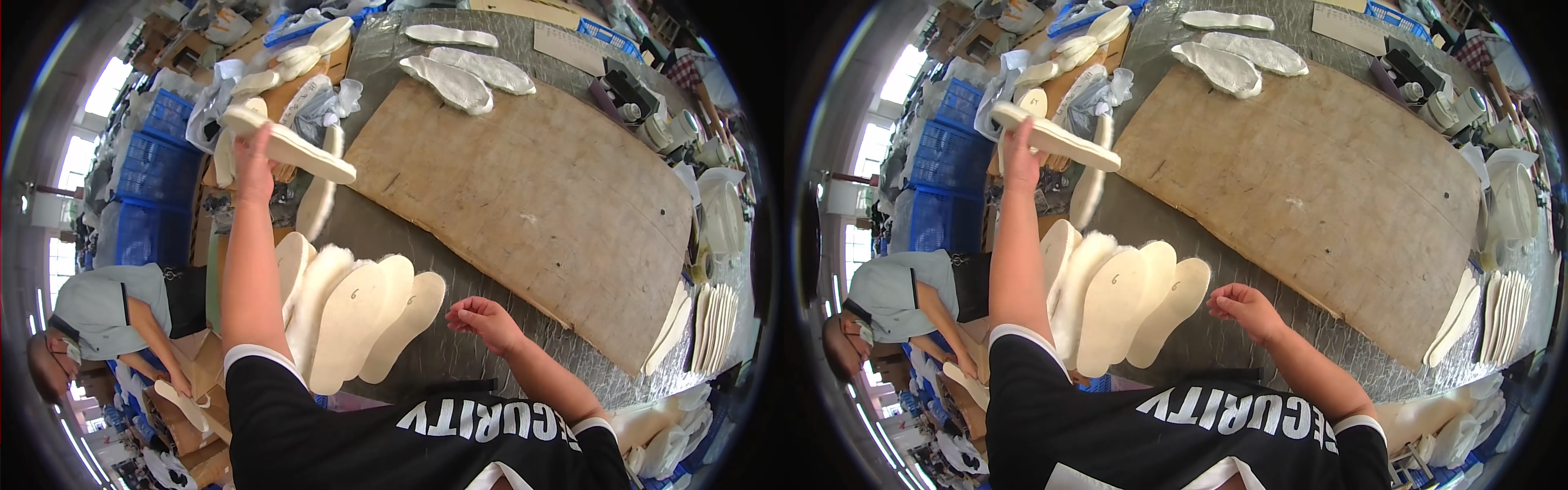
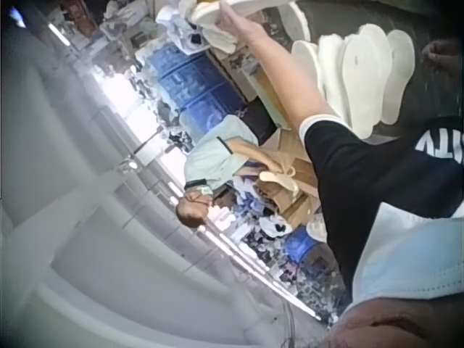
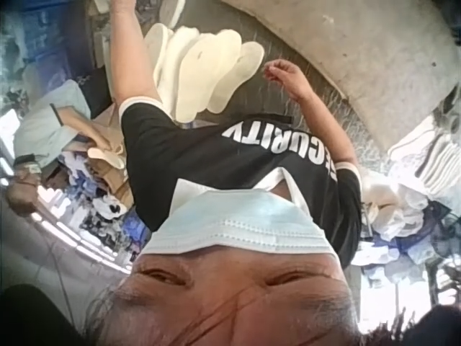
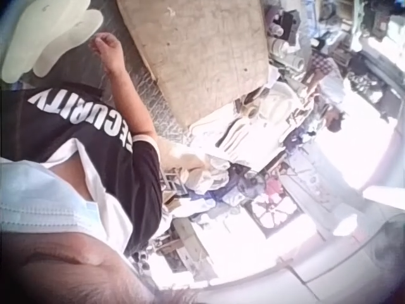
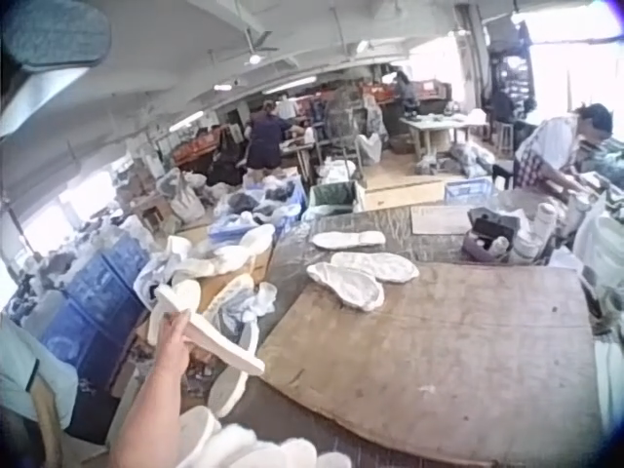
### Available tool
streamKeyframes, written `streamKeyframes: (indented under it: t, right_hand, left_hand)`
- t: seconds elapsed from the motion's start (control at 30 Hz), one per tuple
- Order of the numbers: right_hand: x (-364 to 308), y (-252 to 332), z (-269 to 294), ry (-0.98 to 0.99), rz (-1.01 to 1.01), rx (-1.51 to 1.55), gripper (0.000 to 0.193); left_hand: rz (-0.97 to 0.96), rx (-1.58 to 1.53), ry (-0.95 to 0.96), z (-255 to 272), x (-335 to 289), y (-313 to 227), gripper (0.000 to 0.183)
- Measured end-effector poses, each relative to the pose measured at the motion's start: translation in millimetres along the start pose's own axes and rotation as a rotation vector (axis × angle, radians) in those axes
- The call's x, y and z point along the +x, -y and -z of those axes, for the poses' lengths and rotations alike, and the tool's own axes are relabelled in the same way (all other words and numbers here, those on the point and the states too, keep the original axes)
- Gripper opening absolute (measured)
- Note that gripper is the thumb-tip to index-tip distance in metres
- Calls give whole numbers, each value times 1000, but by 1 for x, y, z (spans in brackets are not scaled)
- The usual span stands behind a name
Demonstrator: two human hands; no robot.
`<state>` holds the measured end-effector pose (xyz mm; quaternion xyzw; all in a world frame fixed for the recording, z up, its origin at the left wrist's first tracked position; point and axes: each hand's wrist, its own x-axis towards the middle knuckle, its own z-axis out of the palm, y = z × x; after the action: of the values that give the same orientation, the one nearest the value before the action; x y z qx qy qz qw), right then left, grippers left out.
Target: Manually inspecting, sorting, and stacking white shoe insoles in a manufacturing environment.
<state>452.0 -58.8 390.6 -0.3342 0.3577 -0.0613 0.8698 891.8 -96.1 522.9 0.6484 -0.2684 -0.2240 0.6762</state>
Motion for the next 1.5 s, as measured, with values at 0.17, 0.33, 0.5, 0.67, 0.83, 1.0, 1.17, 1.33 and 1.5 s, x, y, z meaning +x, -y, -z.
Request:
streamKeyframes:
  t: [0.17, 0.33, 0.5, 0.67, 0.83, 1.0, 1.17, 1.33, 1.5]
  right_hand:
    - [-14, 9, -13, 25, 104, -2, 16]
    - [-24, 30, -43, -95, 353, -353, 23]
    - [-45, 59, -85, -95, 913, -529, 60]
    - [-75, 65, -103, 178, 1074, -816, 65]
    - [-90, 32, -57, 320, 528, -991, 50]
    - [-113, -26, -3, 106, 315, -898, 45]
    - [-154, -71, 64, -236, 245, -520, 36]
    - [-207, -94, 122, -684, 282, 338, 35]
    - [-234, -83, 154, -844, 600, 964, 39]
  left_hand:
    - [496, -356, -140, 4, -30, -28, 79]
    - [667, -459, -131, 4, -74, -35, 83]
    - [708, -464, 172, 11, -121, -33, 81]
    - [562, -178, 372, 22, -150, -38, 65]
    - [65, 741, 674, 22, -195, -82, 74]
    - [24, 1574, 434, 27, -221, -50, 90]
    - [-15, 1706, 282, 44, -238, -21, 80]
    - [-388, 1466, 286, 5, -241, -25, 61]
    - [299, 531, 706, -92, -245, 35, 40]
